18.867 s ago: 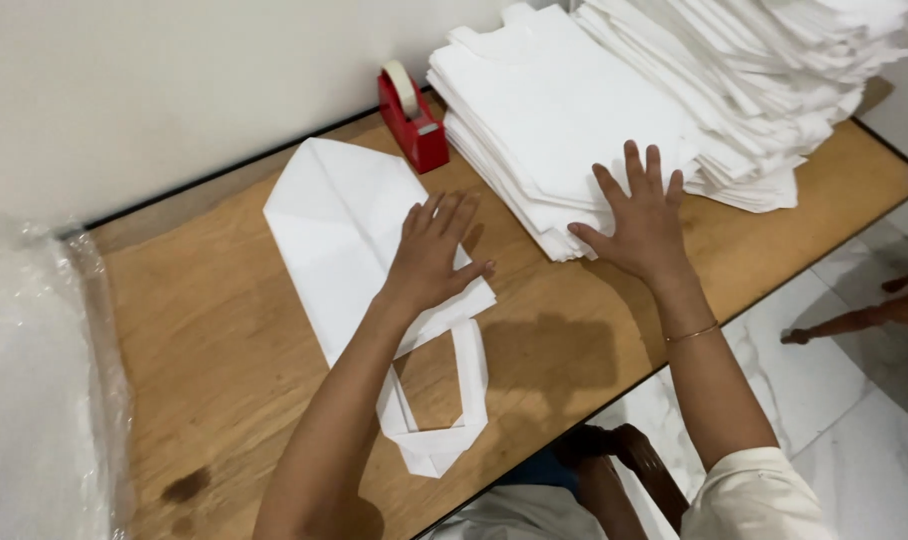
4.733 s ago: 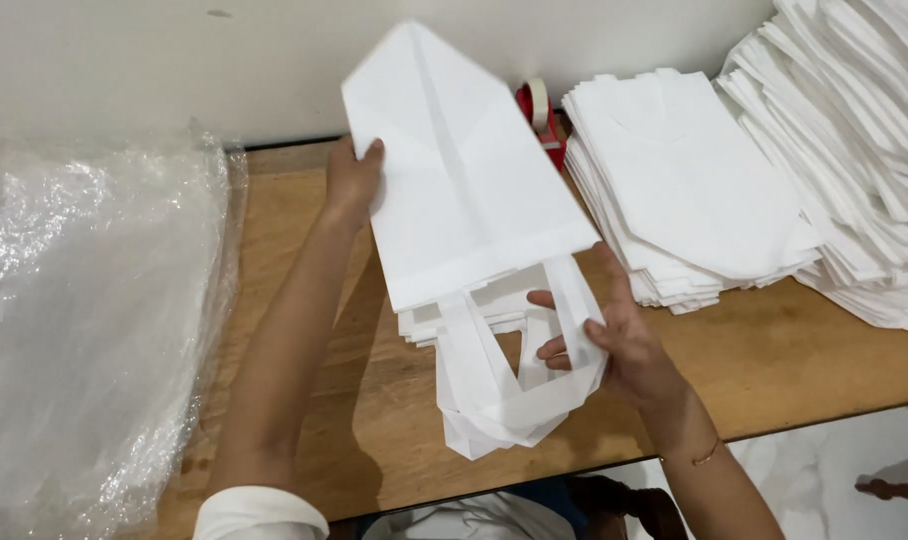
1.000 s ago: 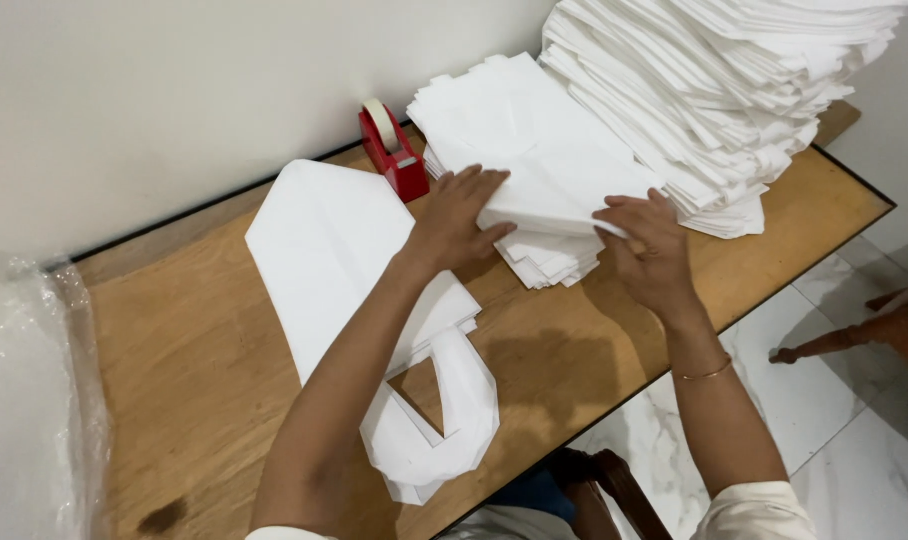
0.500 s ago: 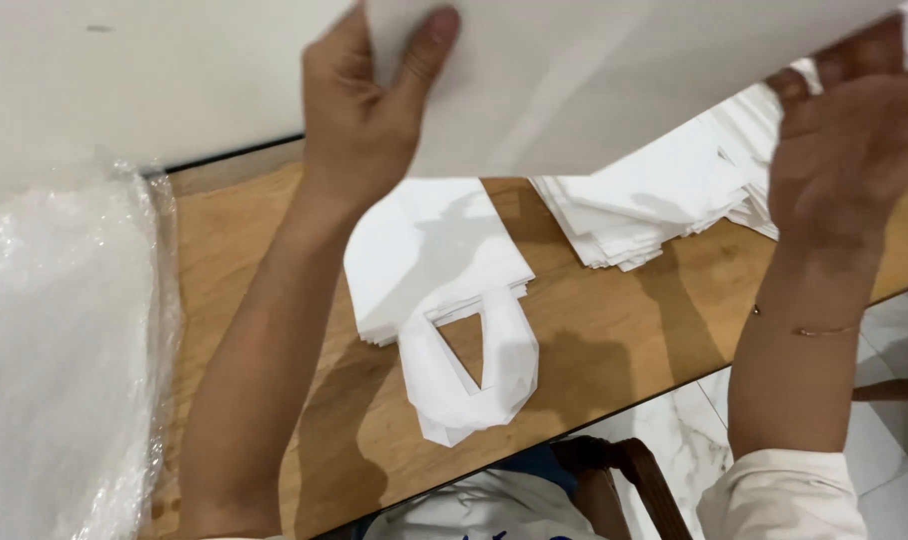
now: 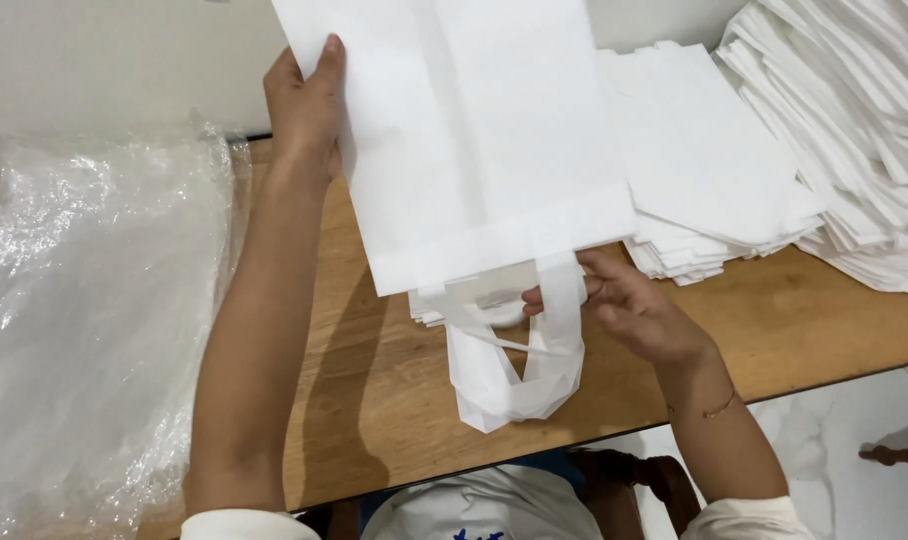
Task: The person folds white plastic shopping bags one by one on a wooden table. They pick up a bag from a stack, fold it neatly, and place it onto a growing pile of folded bags.
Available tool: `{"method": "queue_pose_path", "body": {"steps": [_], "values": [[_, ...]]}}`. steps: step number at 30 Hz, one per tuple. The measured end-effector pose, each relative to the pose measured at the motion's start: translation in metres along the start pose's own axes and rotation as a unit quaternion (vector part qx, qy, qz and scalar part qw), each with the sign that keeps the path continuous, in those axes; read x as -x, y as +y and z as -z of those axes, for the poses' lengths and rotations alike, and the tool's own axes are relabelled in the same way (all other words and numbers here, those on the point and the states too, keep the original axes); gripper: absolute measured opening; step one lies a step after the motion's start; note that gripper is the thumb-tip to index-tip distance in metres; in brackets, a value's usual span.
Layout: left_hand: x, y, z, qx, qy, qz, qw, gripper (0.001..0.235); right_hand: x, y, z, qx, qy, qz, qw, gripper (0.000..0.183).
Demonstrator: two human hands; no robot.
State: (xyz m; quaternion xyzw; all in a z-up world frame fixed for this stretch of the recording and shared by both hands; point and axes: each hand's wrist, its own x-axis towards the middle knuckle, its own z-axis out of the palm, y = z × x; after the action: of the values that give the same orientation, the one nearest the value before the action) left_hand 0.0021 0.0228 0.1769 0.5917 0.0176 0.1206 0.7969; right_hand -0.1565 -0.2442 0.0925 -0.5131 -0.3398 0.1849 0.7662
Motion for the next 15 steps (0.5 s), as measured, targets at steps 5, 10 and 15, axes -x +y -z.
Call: {"method": "queue_pose_path", "body": {"steps": [5, 10, 15], "values": [[-0.031, -0.064, 0.018, -0.078, 0.053, 0.039, 0.995, 0.028, 0.011, 0.007, -0.019, 0.123, 0.260, -0.146, 0.946, 0.061], [-0.012, -0.098, 0.017, -0.240, -0.020, 0.050, 0.969, 0.043, 0.030, 0.054, 0.007, 0.124, 0.343, -0.123, 0.923, 0.066], [-0.034, -0.177, 0.038, -0.415, -0.056, 0.061, 0.906, 0.043, 0.027, 0.059, 0.004, 0.205, 0.333, -0.253, 0.885, 0.032]]}}
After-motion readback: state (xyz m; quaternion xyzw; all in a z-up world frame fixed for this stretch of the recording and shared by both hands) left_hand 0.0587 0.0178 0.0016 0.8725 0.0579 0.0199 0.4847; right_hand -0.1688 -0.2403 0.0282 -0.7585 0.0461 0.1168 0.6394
